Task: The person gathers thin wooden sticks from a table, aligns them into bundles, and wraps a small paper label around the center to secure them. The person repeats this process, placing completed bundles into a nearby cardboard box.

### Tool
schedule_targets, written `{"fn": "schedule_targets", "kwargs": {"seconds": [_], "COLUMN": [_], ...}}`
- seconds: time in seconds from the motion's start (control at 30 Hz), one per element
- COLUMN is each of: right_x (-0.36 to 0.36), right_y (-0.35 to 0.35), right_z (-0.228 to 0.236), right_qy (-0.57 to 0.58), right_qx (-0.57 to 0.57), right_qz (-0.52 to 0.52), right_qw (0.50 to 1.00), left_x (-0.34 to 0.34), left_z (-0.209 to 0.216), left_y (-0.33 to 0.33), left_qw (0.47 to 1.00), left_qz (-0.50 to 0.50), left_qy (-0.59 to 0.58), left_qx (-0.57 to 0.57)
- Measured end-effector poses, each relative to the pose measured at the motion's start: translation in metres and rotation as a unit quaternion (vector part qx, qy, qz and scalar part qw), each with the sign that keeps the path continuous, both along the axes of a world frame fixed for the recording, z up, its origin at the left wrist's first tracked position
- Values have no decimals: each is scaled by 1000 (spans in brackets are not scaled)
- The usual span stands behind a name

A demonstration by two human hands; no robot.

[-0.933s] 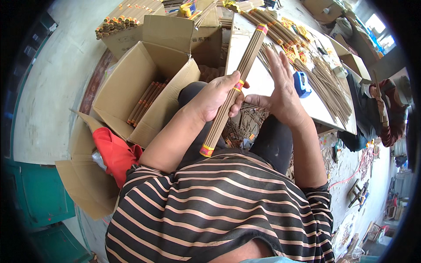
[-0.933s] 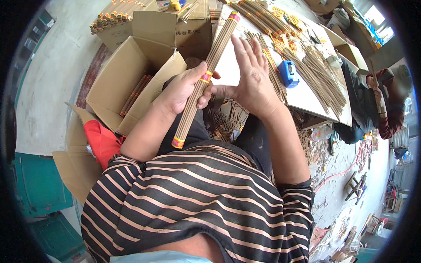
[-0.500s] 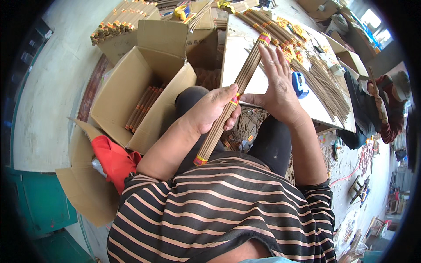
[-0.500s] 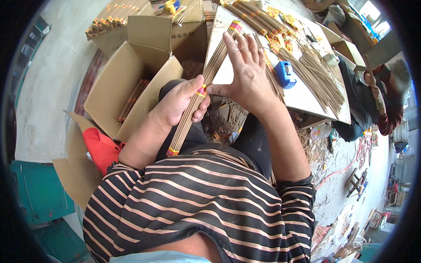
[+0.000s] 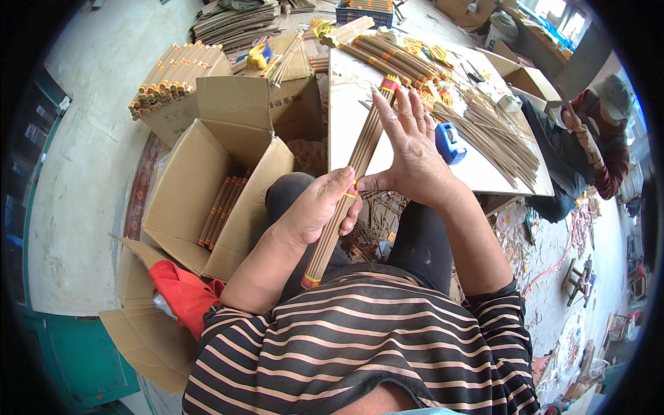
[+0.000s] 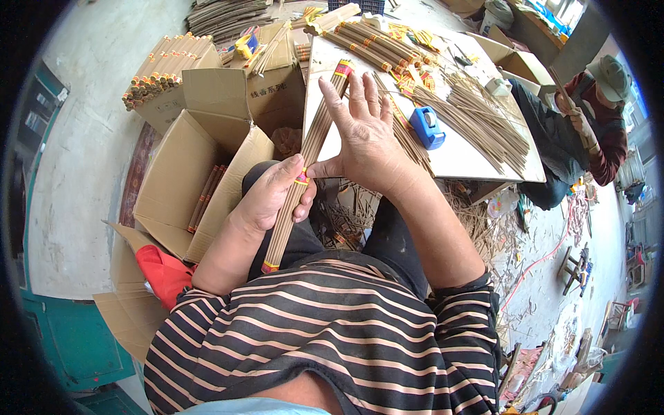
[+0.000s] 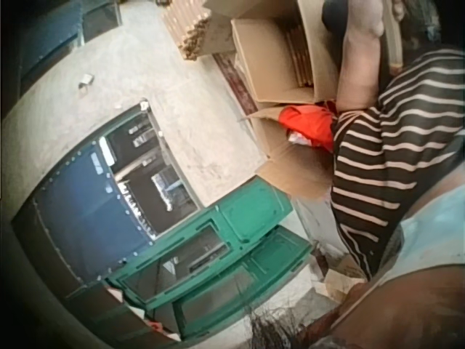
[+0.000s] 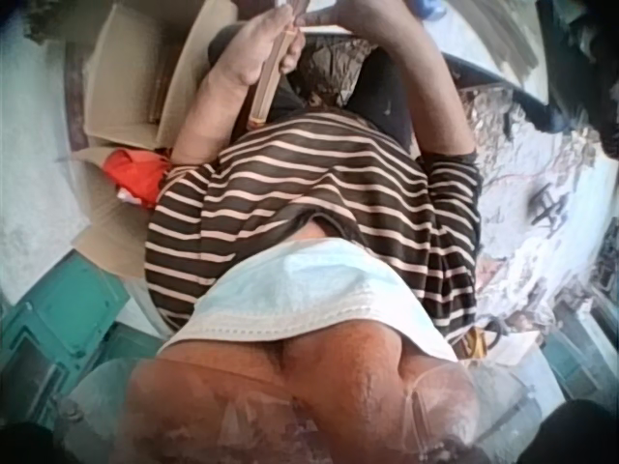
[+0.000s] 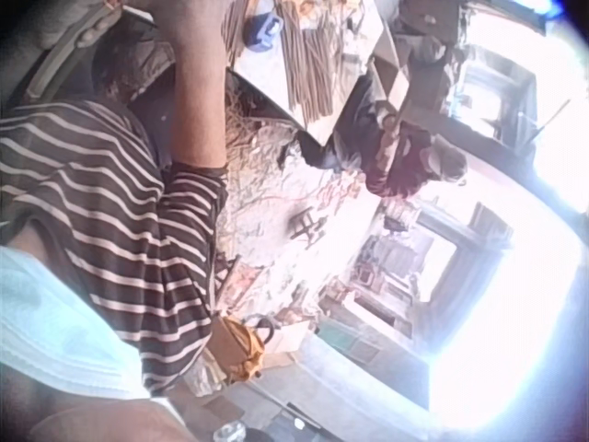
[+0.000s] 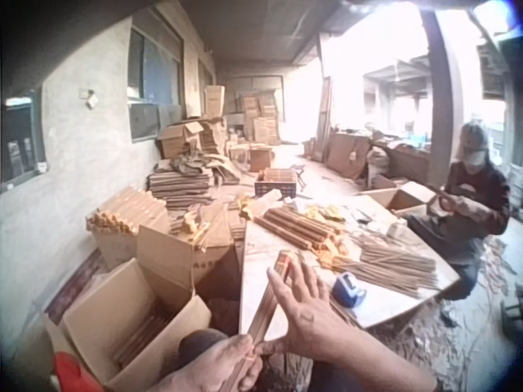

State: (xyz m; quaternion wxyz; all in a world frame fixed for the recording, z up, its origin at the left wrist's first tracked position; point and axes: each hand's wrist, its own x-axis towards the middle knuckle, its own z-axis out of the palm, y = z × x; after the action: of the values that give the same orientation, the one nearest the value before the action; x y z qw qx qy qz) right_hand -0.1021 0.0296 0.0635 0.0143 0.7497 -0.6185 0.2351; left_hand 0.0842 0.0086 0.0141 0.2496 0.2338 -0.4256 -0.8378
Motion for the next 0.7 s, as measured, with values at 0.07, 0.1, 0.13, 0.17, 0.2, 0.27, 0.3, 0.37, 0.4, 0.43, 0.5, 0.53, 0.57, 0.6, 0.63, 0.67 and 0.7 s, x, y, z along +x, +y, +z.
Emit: {"fn": "schedule_targets", "kwargs": {"seconds": [0.07, 0.1, 0.13, 0.17, 0.2, 0.27, 0.3, 0.37, 0.4, 0.43, 0.5, 0.53, 0.57, 0.6, 0.63, 0.67, 0.7], "right_x": [1, 1, 1, 0, -1, 2, 7, 26, 39, 49, 54, 54, 55, 57, 58, 59, 59], "right_y": [0, 0, -1, -1, -2, 3, 6, 17, 22, 23, 23, 23, 22, 22, 21, 21, 20], "right_z": [0, 1, 0, -3, -7, -11, -27, -44, -48, -55, -50, -50, -53, -57, -58, -57, -53], "right_qy": [-8, -10, -53, -97, -140, -289, -425, -562, -581, -604, -631, -616, -576, -534, -488, -491, -493], "right_qx": [-3, -5, -22, -38, -54, 44, 146, 281, 319, 297, 348, 383, 351, 315, 276, 282, 289], "right_qz": [2, 5, 19, 33, 50, 119, 148, 187, 206, 180, 128, 87, 82, 77, 71, 67, 63], "right_qw": [1000, 1000, 998, 994, 987, 949, 881, 755, 720, 718, 681, 683, 733, 781, 825, 822, 818], "left_x": [0, -1, -2, -3, -4, -7, -11, -18, -20, -21, -22, -22, -21, -22, -23, -24, -25], "left_z": [-1, -1, -1, 1, 4, 10, 10, 11, 6, 6, 9, 11, 11, 12, 13, 13, 12], "left_y": [0, -1, -2, -3, -5, -9, -13, -16, -20, -18, -17, -18, -19, -20, -22, -23, -24], "left_qw": [1000, 1000, 999, 997, 993, 982, 977, 969, 964, 963, 960, 960, 959, 958, 957, 956, 955], "left_qz": [6, 13, 21, 50, 82, 154, 171, 196, 193, 205, 220, 224, 227, 230, 233, 236, 242], "left_qy": [9, 19, 30, 33, 37, 53, 73, 121, 152, 148, 146, 147, 148, 153, 159, 164, 167], "left_qx": [-6, -13, -20, -45, -71, -99, -103, -88, -98, -94, -88, -86, -83, -74, -65, -56, -49]}}
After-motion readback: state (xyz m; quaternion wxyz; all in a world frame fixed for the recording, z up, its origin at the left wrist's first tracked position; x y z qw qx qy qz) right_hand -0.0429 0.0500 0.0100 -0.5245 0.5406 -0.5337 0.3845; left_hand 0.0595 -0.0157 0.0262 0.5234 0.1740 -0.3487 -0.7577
